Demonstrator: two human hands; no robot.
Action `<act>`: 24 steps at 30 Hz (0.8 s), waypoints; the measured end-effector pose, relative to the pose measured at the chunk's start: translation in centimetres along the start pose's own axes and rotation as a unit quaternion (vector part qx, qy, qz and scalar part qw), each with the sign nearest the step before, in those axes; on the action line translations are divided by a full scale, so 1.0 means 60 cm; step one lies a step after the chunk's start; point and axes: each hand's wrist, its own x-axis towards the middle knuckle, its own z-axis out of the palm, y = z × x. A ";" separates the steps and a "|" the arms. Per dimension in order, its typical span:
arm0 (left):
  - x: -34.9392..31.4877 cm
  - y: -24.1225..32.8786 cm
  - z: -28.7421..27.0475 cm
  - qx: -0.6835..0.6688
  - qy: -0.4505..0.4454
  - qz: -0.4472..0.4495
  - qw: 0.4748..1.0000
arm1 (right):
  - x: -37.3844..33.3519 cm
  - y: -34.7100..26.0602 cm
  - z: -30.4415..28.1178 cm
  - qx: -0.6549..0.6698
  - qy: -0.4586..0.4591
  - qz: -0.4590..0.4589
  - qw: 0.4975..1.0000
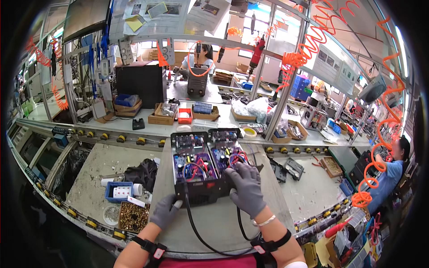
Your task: Assembling and inspecting internal components of electronic inverter units on an assembly line.
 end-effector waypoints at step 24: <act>0.011 -0.001 0.010 -0.042 -0.015 -0.003 0.999 | 0.058 0.543 0.058 0.039 -0.070 0.209 0.975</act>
